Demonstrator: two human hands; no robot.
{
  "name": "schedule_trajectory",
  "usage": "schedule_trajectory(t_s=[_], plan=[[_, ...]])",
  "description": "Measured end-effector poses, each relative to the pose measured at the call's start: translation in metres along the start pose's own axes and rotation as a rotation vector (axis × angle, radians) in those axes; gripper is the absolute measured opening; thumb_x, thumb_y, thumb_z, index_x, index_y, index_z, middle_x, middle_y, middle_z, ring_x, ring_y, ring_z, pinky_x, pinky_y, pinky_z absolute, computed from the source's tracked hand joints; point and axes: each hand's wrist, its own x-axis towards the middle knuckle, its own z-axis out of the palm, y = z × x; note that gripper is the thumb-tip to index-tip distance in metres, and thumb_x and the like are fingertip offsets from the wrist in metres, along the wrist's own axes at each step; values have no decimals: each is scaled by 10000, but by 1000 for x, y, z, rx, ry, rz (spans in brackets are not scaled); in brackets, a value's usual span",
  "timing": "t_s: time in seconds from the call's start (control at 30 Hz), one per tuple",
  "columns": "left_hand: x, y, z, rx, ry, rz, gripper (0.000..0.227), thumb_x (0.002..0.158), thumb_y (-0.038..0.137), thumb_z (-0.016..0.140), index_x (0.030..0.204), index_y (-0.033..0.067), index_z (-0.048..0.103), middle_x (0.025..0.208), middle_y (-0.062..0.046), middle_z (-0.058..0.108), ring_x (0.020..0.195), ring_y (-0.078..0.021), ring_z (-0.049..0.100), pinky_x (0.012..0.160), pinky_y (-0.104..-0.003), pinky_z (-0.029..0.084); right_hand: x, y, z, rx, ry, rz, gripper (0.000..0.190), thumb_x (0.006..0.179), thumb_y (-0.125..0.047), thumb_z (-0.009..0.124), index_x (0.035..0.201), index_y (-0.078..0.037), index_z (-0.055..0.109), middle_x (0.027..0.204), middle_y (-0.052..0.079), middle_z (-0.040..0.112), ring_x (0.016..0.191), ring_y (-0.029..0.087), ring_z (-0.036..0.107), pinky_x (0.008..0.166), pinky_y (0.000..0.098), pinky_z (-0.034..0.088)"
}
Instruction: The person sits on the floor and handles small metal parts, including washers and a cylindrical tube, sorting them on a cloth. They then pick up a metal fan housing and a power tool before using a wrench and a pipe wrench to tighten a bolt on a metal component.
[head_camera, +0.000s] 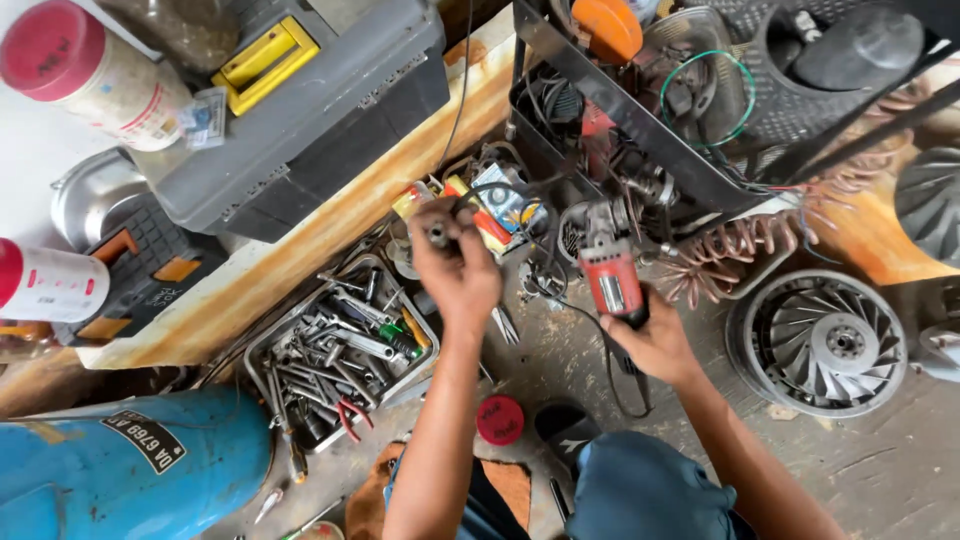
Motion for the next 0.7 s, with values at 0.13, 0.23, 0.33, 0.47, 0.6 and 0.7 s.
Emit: schedule_trajectory(t_s=[0.13,0.23,0.33,0.47,0.6,0.7], plan=[[-14,35,-28,21,-36,25,272,987,-52,528,837,106,365,934,-114,574,880,-219,657,784,-326,520,-40,11,-11,103,38,-79,510,687,-170,840,1149,-21,683,863,243,687,829,283,661,701,433,500],[-11,54,-27,-20,-13,52,266,993,-44,542,855,90,358,954,-133,568,899,-223,634,835,-345,553,-53,17,-19,141,150,-166,518,698,-146,823,1157,21,651,872,278,653,819,315,630,728,449,495],[-4,58,-23,29,-19,80,268,1005,-36,555,874,102,367,868,-53,499,872,-214,659,825,-393,589,-64,23,-28,186,245,-277,521,737,-148,831,1178,27,615,919,252,645,846,282,597,751,417,495],[16,84,-1,36,32,156,249,988,-42,524,856,118,386,914,-87,578,861,-198,654,784,-340,556,-56,42,-44,320,303,-352,511,774,-128,809,1210,14,583,970,161,652,894,177,598,793,344,498],[20,93,-9,57,162,296,290,969,-53,561,859,120,356,918,-122,576,839,-228,669,787,-326,533,-62,28,-51,359,356,-353,496,808,-154,795,1216,12,565,975,123,637,905,139,582,780,314,499],[14,101,-1,26,102,333,312,971,-17,581,821,121,344,883,-136,586,809,-255,673,768,-333,541,-67,-8,-51,382,374,-347,496,821,-157,787,1232,5,562,977,111,630,900,127,575,765,305,502]])
